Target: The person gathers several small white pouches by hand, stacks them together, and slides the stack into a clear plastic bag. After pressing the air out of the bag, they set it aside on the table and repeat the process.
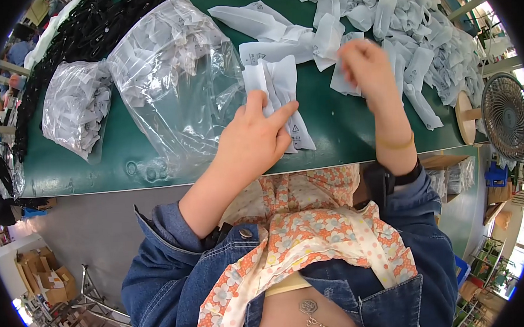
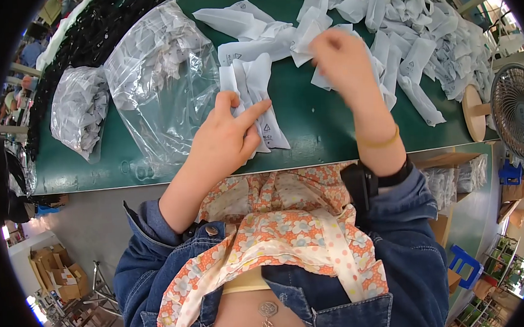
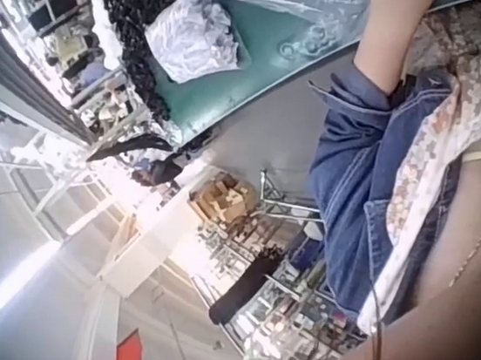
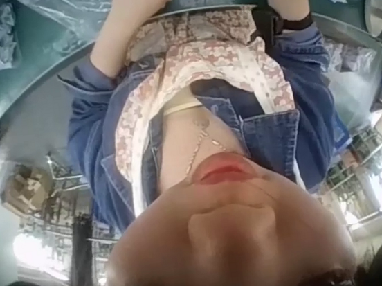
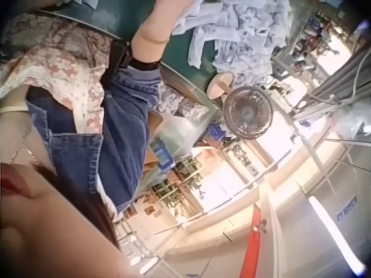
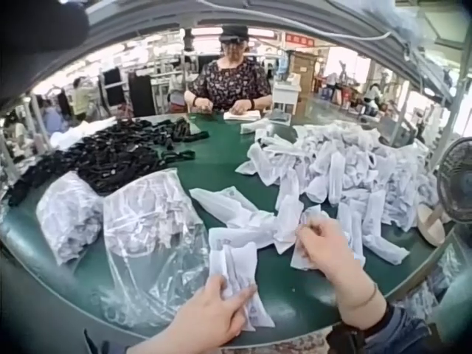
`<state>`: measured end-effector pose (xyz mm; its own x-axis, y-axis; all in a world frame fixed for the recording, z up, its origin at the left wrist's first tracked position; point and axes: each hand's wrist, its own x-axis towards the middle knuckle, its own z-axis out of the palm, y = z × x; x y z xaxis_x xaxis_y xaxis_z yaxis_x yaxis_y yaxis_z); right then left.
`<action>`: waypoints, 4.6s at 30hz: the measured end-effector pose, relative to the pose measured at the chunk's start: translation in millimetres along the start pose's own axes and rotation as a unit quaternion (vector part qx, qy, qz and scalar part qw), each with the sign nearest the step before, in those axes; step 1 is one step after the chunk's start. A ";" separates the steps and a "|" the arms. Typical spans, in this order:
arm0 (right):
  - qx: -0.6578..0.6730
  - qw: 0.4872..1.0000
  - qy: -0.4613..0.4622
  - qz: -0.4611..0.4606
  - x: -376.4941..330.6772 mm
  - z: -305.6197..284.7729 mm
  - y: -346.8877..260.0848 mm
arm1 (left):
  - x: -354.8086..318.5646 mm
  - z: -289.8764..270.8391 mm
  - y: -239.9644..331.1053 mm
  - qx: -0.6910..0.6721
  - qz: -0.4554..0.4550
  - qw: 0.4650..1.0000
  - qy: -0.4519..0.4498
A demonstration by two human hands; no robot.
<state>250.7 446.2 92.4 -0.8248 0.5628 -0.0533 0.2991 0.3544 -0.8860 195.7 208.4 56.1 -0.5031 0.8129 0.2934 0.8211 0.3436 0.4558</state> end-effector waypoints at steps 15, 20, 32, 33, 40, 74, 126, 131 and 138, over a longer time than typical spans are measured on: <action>-0.029 0.993 0.088 -0.076 -29.7 6.5 12.1 | -1.5 2.2 0.1 0.014 -0.006 1.000 0.019; -0.179 0.944 0.005 -0.278 -66.5 60.6 25.8 | 1.5 3.0 7.4 0.047 0.000 0.998 0.035; -0.142 0.956 -0.018 -0.255 36.9 54.9 22.9 | 5.6 -9.0 16.4 0.133 -0.030 0.990 -0.038; -0.177 0.929 0.032 -0.324 51.7 61.1 40.8 | 6.3 -9.1 17.2 0.135 -0.027 0.990 -0.040; -0.286 0.936 0.021 -0.205 52.9 19.1 53.8 | 3.8 -8.2 14.6 0.128 -0.031 0.991 -0.030; -0.262 0.950 -0.068 -0.152 -79.5 57.0 -9.4 | -6.4 -29.9 -6.6 -0.364 -0.187 0.898 -0.161; -0.227 0.931 -0.143 -0.246 -30.3 182.1 -66.3 | -67.2 -52.9 -42.3 0.164 -0.007 0.916 0.365; -0.184 0.842 -0.139 -0.487 -28.2 174.5 -41.4 | -111.1 -50.2 -69.4 0.124 -0.144 0.955 0.227; -0.286 0.813 -0.034 -0.507 -9.5 213.2 -54.5 | -110.3 -57.0 -77.7 0.129 0.018 0.983 0.129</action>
<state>139.9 262.4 43.0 -0.8054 -0.2696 0.5278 -0.3914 0.9107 -0.1320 172.0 65.2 36.2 -0.4969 0.6916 0.5242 0.8639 0.4515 0.2234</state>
